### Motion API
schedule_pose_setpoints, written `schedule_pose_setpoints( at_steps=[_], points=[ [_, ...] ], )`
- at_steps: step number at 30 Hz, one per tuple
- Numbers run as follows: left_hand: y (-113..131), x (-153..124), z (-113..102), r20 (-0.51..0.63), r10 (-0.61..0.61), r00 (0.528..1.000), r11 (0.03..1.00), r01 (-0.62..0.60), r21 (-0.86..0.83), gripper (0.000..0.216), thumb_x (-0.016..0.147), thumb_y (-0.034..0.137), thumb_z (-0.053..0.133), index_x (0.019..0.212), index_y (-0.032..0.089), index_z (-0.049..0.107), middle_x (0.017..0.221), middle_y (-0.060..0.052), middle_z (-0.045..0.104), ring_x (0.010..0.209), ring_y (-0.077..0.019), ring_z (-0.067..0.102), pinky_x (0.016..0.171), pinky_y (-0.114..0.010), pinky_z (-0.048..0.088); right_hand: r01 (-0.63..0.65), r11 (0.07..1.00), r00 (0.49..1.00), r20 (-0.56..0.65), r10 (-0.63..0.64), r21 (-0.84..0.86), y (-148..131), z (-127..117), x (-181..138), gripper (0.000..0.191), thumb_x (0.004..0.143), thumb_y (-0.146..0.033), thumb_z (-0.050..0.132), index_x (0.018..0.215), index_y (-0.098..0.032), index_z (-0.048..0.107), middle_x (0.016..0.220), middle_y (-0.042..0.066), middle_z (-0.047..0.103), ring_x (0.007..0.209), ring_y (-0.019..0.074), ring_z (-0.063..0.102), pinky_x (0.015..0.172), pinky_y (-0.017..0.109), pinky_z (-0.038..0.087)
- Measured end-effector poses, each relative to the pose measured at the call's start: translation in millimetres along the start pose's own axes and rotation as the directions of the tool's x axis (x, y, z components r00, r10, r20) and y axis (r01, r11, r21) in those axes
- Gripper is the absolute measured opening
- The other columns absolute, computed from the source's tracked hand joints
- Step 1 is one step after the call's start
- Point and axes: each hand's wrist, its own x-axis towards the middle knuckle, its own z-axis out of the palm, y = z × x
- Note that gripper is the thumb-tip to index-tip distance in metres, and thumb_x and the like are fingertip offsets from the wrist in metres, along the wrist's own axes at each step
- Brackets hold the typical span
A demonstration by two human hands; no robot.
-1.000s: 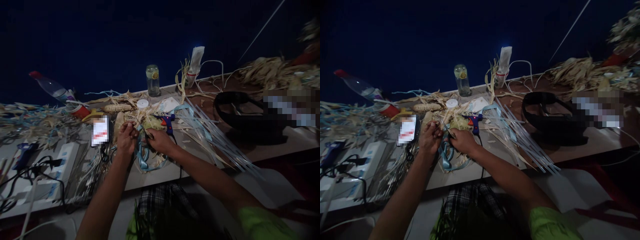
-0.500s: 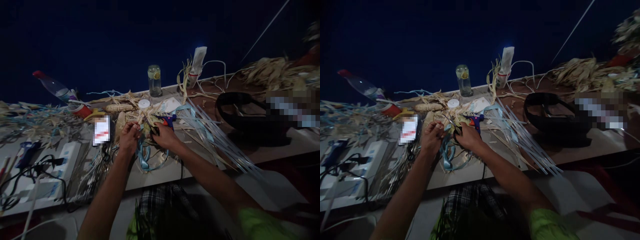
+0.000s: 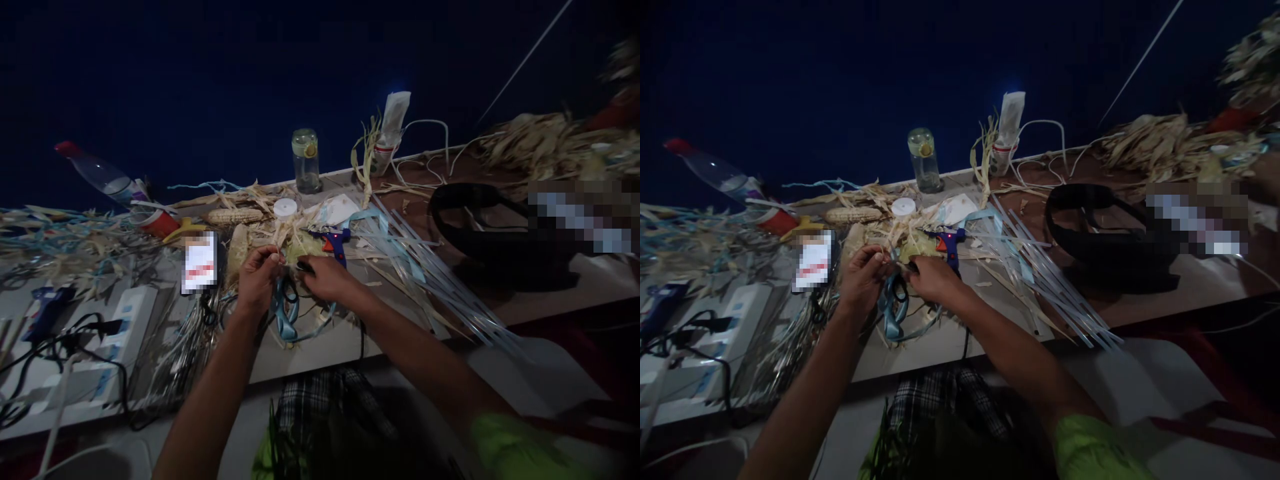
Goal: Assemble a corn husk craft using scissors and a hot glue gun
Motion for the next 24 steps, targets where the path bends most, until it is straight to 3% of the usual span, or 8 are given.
schedule_pose_setpoints(
  at_steps=[3,6,10,14,20,24],
  points=[
    [-1,-1,0,0.022,-0.026,0.999,0.999,0.025,0.024,0.021,0.067,0.022,0.068,0.084,0.016,0.058,0.063,0.002,0.058,0.044,-0.0025,0.042,0.046,-0.016,0.033,0.01,0.97,0.997,-0.077,-0.029,-0.242,-4,3,-5,0.029,0.085,-0.034,0.043,0.099,-0.017,0.062,0.094,0.014,0.065,0.087,0.0243,0.061,0.073,0.032,0.043],
    [-3,0,-1,0.015,-0.061,0.998,0.996,0.06,0.068,0.025,0.065,0.024,0.07,0.085,0.016,0.058,0.064,0.001,0.06,0.047,-0.004,0.048,0.046,-0.016,0.036,0.034,0.974,0.979,-0.187,-0.077,-0.224,-10,1,-10,0.032,0.087,-0.032,0.038,0.105,-0.019,0.06,0.104,0.013,0.06,0.09,0.0215,0.058,0.073,0.03,0.043],
    [-7,1,-2,0.043,-0.151,0.988,0.981,0.145,0.129,0.032,0.063,0.025,0.072,0.09,0.016,0.057,0.064,0.002,0.061,0.05,-0.0058,0.052,0.047,-0.016,0.037,0.164,0.979,0.92,-0.376,-0.107,0.122,-10,-3,-4,0.034,0.085,-0.032,0.041,0.109,-0.015,0.058,0.101,0.01,0.058,0.09,0.0158,0.056,0.076,0.026,0.044],
    [-7,-1,1,0.107,-0.237,0.966,0.959,0.215,0.185,0.04,0.061,0.026,0.073,0.096,0.016,0.055,0.066,0.001,0.061,0.049,-0.006,0.051,0.045,-0.016,0.036,0.199,0.855,0.952,-0.302,-0.053,0.479,-4,2,6,0.029,0.079,-0.035,0.051,0.092,-0.013,0.061,0.088,0.005,0.06,0.075,0.0112,0.056,0.066,0.022,0.045],
    [-6,-5,6,0.136,-0.296,0.945,0.936,0.258,0.239,0.038,0.061,0.027,0.073,0.094,0.017,0.056,0.069,0.001,0.061,0.049,-0.0057,0.05,0.045,-0.016,0.036,0.097,0.714,0.969,-0.231,0.092,0.694,-3,3,8,0.02,0.072,-0.033,0.056,0.068,-0.014,0.056,0.058,-0.003,0.053,0.053,0.0071,0.047,0.052,0.019,0.039],
    [-7,-5,4,0.15,-0.318,0.936,0.931,0.279,0.234,0.034,0.065,0.028,0.069,0.095,0.018,0.056,0.069,0.001,0.059,0.045,-0.0041,0.044,0.043,-0.016,0.034,0.085,0.617,0.956,-0.238,0.169,0.782,-4,-4,8,0.023,0.071,-0.033,0.056,0.086,-0.015,0.057,0.054,-0.007,0.046,0.045,0.0052,0.039,0.045,0.018,0.034]
  ],
)
